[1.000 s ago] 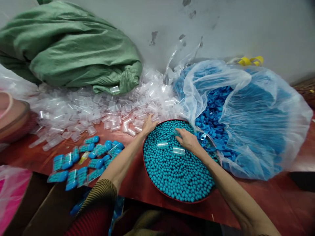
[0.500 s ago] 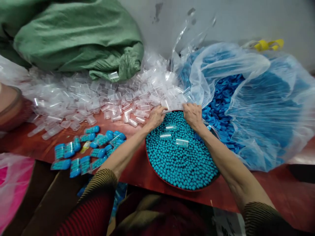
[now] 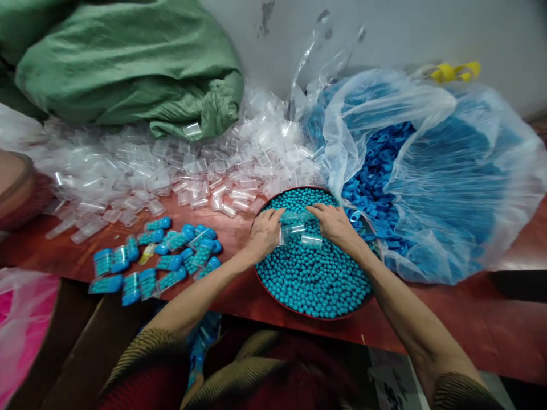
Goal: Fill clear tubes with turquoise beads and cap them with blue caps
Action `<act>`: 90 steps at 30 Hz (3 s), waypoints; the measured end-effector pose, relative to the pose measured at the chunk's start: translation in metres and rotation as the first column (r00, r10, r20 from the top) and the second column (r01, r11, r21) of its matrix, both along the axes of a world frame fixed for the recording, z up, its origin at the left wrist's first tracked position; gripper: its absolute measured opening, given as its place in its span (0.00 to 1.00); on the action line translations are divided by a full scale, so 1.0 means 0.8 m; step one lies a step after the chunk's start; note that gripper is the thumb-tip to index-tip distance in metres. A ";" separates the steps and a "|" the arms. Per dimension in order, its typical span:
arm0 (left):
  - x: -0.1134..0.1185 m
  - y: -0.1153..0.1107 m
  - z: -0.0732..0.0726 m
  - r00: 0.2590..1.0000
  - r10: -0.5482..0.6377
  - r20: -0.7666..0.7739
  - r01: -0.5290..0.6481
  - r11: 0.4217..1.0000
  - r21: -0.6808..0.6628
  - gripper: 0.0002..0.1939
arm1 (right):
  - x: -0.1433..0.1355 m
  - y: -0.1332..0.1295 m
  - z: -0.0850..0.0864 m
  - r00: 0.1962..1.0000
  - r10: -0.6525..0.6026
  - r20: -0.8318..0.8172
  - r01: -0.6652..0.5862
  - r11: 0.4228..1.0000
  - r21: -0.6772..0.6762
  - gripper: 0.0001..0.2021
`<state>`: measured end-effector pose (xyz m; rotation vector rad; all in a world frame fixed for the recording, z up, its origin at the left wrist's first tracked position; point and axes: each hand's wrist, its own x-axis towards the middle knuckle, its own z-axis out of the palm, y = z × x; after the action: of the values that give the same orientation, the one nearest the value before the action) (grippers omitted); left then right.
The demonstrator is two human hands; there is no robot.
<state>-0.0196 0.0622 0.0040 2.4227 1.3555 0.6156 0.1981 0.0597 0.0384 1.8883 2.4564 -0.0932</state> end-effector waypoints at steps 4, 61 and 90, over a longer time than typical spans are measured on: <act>-0.022 -0.031 0.006 0.976 -0.131 -0.173 0.125 0.991 -0.049 0.22 | -0.024 -0.022 0.006 0.999 0.015 -0.045 -0.013 0.999 0.034 0.16; 0.034 -0.086 0.013 0.900 -0.159 -0.405 0.129 0.987 -0.100 0.27 | -0.033 -0.055 -0.014 0.976 0.031 -0.216 -0.067 0.985 -0.161 0.13; 0.035 -0.069 -0.004 0.948 -0.269 -0.171 0.235 0.952 -0.196 0.29 | -0.013 -0.045 -0.036 0.872 0.096 -0.481 -0.179 0.975 -0.130 0.20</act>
<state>0.0087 0.0071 0.0006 2.5069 1.0859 0.1893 0.1873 0.0241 0.0093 1.7734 2.7535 -0.8279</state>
